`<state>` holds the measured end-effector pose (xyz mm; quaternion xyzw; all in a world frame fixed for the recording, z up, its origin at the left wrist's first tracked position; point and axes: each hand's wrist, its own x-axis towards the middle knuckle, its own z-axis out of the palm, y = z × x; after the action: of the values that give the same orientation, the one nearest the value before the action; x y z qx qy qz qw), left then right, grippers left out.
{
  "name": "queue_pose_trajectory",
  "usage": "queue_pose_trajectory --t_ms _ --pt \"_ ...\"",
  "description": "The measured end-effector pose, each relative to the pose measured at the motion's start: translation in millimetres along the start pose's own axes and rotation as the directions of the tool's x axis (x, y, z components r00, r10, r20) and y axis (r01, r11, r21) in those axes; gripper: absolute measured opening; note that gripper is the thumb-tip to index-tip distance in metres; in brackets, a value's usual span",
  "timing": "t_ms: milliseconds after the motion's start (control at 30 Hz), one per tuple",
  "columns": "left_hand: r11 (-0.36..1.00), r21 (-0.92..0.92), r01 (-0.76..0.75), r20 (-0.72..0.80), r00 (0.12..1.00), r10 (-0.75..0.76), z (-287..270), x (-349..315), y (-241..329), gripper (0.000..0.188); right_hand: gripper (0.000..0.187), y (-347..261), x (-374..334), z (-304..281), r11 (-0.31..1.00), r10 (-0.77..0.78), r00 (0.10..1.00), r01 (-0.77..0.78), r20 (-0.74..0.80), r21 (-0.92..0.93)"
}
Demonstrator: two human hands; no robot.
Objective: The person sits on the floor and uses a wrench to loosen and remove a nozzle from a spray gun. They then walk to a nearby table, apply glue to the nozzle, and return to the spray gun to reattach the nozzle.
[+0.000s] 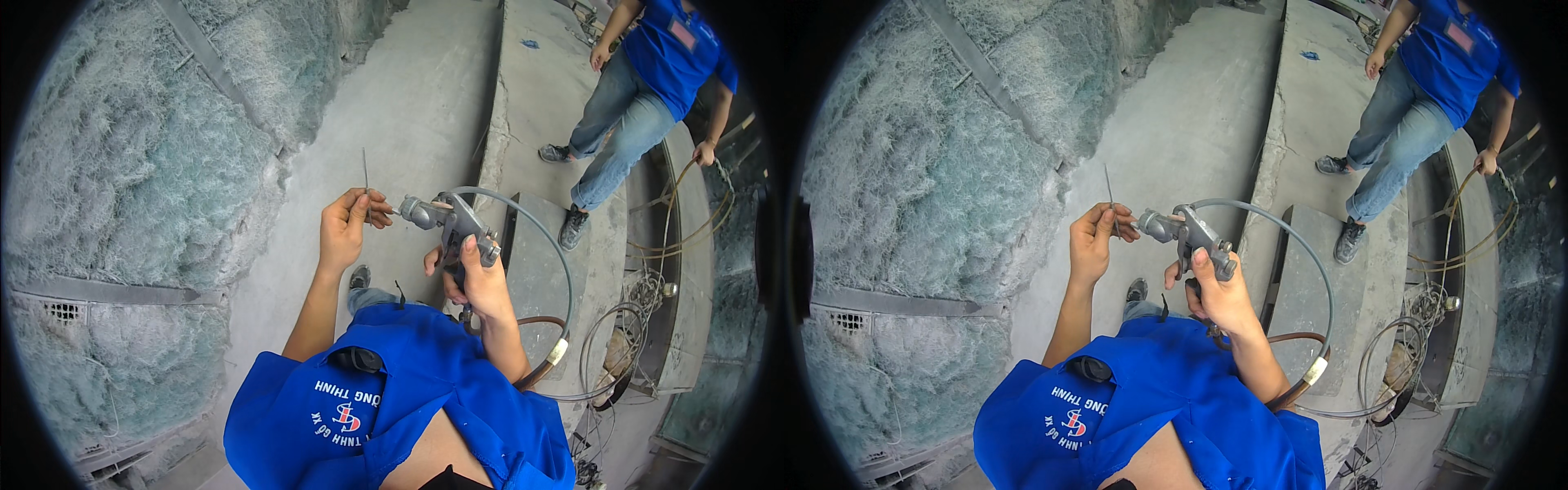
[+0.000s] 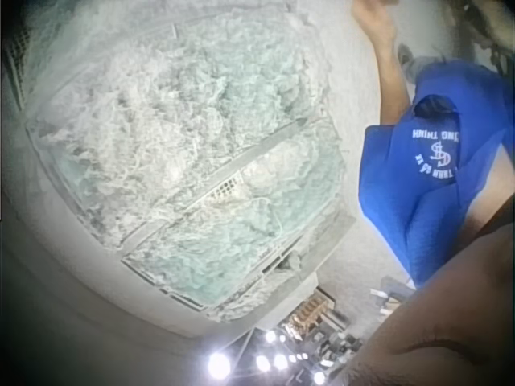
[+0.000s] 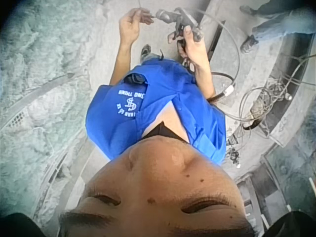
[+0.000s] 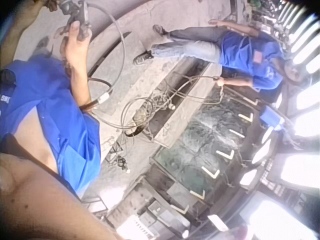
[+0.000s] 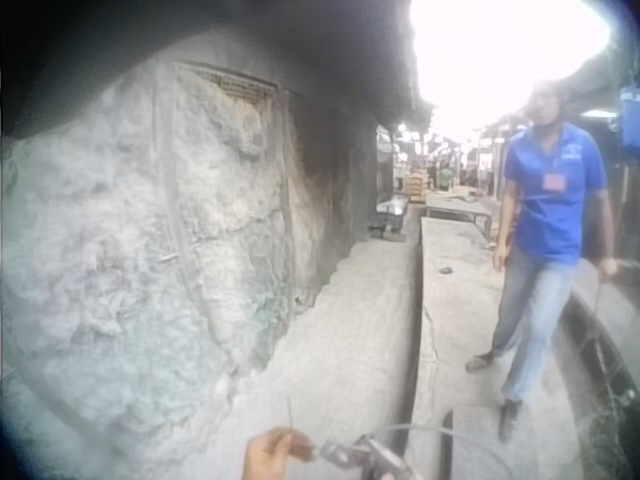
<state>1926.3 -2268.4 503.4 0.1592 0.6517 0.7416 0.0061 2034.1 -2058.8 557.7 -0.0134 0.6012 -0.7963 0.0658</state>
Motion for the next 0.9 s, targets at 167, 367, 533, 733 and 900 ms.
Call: queue_pose_trajectory --t_ms 167,367,533,733,900 --pt "1.0 0.01 -0.014 0.041 0.999 0.014 1.9 -1.1 2.3 0.036 0.065 -0.8 -2.7 0.5 0.996 0.006 1.0 -0.004 -0.021 0.089" --pt "1.0 -0.004 -0.006 0.075 0.997 0.007 2.2 -1.6 4.8 0.036 0.062 -0.9 -4.8 1.2 0.992 0.006 0.999 -0.001 -0.033 0.129" --pt "1.0 -0.022 -0.023 0.067 0.997 0.024 3.8 -1.6 5.6 0.038 0.062 -2.4 -5.9 1.4 0.995 -0.032 0.999 0.034 -0.018 0.091" --pt "0.999 -0.05 -0.011 0.073 0.997 0.015 4.3 -2.5 6.3 0.036 0.063 -4.5 -5.6 4.8 0.999 -0.046 0.999 0.047 -0.027 0.014" --pt "0.998 -0.058 -0.001 0.055 0.999 0.004 2.3 -3.2 4.0 0.033 0.062 -3.3 -5.4 7.5 0.997 -0.017 0.999 0.02 -0.045 0.073"
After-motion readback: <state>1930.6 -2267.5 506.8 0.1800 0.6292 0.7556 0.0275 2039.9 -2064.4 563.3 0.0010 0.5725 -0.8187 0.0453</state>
